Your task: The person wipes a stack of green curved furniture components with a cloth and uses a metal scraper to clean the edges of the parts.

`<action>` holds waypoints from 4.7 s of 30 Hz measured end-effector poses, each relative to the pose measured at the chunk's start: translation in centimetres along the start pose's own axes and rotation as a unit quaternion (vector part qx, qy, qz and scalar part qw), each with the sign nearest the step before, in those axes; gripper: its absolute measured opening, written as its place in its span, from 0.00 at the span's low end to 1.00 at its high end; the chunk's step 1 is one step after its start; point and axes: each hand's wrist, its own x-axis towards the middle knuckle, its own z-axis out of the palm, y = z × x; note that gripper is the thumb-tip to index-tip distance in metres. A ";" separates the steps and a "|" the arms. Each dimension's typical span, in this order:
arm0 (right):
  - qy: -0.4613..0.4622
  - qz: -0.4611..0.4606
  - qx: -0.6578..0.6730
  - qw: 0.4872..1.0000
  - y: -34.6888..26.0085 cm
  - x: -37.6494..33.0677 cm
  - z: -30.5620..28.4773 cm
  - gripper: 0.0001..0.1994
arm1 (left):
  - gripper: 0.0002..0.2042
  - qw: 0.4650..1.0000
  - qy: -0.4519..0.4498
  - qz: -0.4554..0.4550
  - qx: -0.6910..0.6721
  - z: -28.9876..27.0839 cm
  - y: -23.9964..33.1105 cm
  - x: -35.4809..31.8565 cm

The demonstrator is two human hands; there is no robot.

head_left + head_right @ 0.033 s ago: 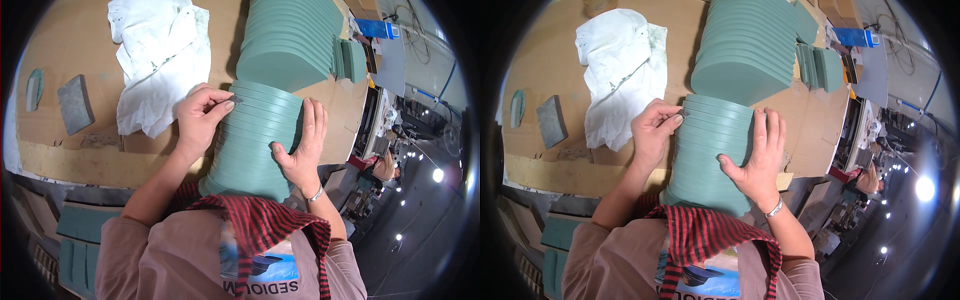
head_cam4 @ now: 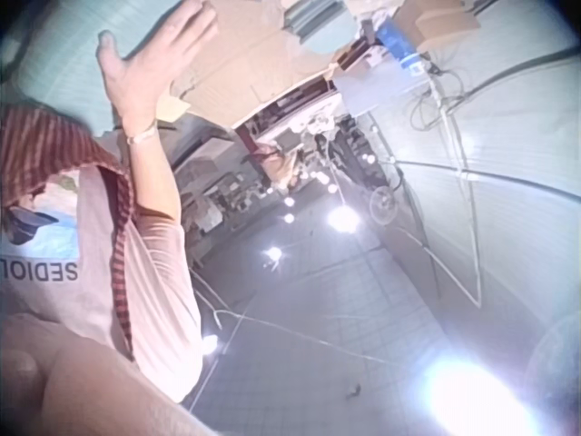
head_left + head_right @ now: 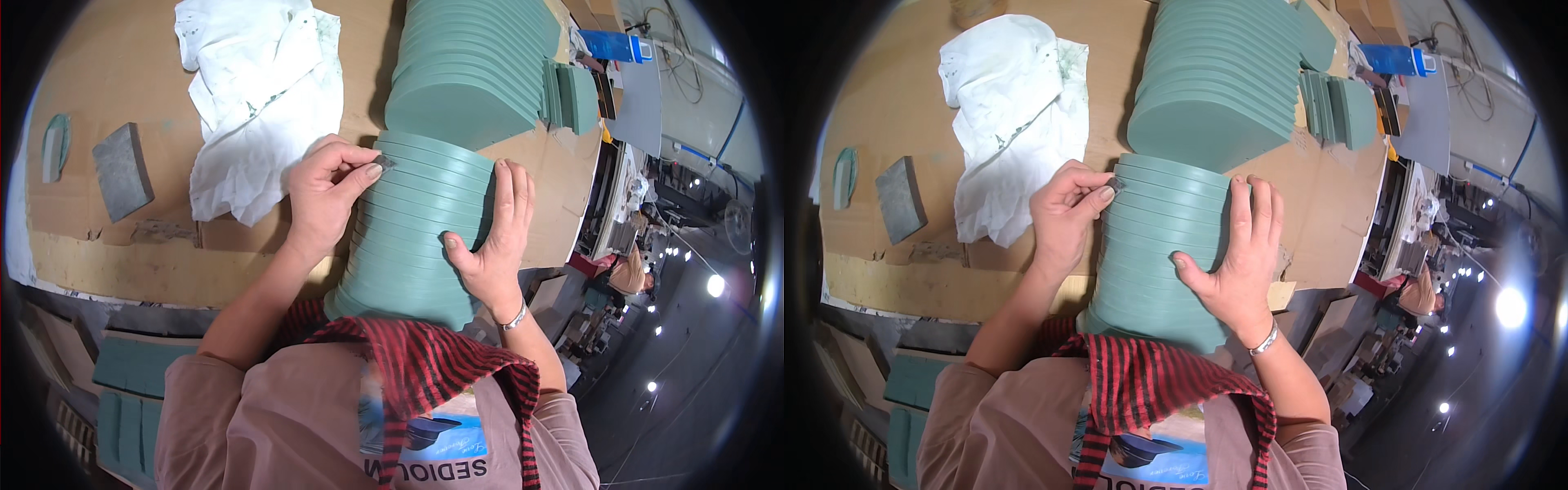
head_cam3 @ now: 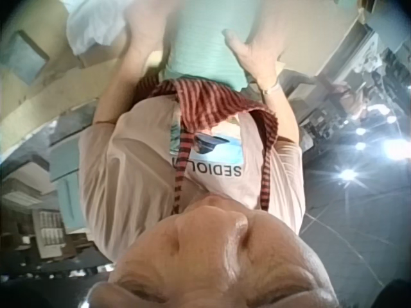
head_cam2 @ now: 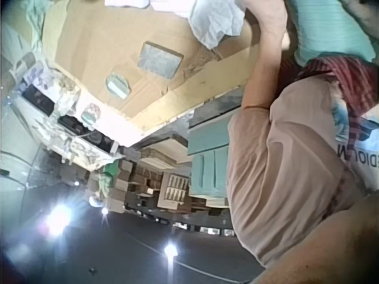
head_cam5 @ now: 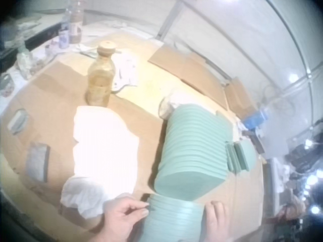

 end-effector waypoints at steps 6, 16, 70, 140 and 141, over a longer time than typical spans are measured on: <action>0.002 0.002 -0.009 1.000 0.1 0.0 0.0 0.49 | 0.08 0.998 -0.037 0.045 0.040 0.2 0.8 0.3; 0.008 0.002 0.002 1.000 0.1 0.1 0.1 0.49 | 0.07 0.989 -0.034 0.045 0.136 0.5 2.1 1.0; 0.031 -0.005 -0.004 1.000 0.2 0.3 -0.1 0.49 | 0.11 0.929 -0.160 0.190 0.273 1.3 5.1 2.7; 0.034 -0.001 -0.001 0.999 0.0 0.1 0.0 0.48 | 0.08 0.996 -0.077 0.052 0.000 -0.3 0.1 2.1; 0.033 -0.002 -0.004 0.999 0.0 0.1 0.0 0.48 | 0.08 0.996 -0.077 0.051 -0.001 -0.5 0.1 2.0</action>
